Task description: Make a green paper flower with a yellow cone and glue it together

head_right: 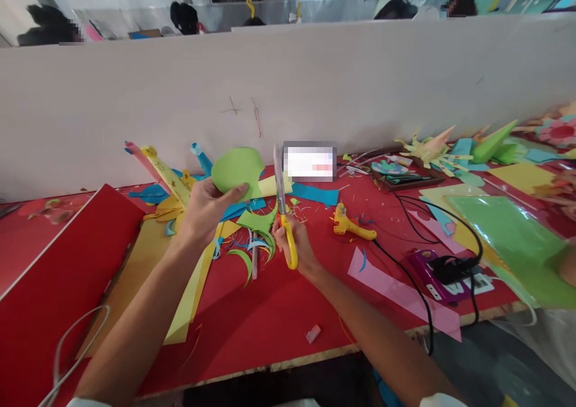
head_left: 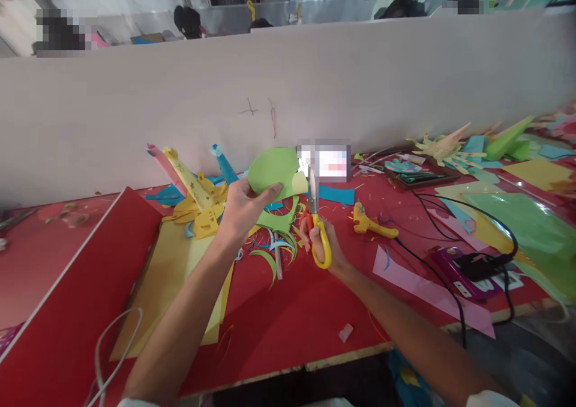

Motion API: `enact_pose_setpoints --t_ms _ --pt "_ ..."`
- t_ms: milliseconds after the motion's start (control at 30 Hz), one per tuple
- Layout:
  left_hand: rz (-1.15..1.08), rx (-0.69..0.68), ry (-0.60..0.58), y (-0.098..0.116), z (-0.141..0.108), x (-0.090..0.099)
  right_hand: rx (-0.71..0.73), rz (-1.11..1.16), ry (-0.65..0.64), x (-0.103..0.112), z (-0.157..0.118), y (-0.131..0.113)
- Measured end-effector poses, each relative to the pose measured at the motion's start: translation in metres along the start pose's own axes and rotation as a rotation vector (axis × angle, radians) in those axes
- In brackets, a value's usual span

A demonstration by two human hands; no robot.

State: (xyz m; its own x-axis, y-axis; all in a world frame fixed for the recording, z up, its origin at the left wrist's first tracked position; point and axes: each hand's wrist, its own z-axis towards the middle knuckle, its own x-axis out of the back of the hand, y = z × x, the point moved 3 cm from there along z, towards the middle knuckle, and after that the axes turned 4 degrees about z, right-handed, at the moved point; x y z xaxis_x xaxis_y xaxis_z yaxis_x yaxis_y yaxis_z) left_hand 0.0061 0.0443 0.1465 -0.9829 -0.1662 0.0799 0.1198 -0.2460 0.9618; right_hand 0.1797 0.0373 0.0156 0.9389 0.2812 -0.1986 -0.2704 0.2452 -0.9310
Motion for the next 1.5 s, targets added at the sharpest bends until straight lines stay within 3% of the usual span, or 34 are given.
enact_pose_setpoints --t_ms 300,567,767,1067,1500 --pt "0.052 -0.081 0.046 0.013 0.0 0.012 0.018 -0.126 -0.202 -0.01 -0.002 -0.003" --pt "0.112 -0.095 0.043 0.02 -0.001 0.015 -0.038 -0.191 -0.284 -0.004 -0.007 -0.005" --pt "0.175 -0.063 0.026 0.026 -0.003 0.015 -0.056 -0.245 -0.297 -0.005 -0.007 -0.01" --pt "0.228 -0.226 0.036 0.02 -0.002 0.015 -0.053 -0.253 -0.296 -0.007 -0.007 -0.013" --pt "0.282 -0.282 0.087 0.022 -0.006 0.011 -0.049 -0.279 -0.285 -0.007 -0.005 -0.018"
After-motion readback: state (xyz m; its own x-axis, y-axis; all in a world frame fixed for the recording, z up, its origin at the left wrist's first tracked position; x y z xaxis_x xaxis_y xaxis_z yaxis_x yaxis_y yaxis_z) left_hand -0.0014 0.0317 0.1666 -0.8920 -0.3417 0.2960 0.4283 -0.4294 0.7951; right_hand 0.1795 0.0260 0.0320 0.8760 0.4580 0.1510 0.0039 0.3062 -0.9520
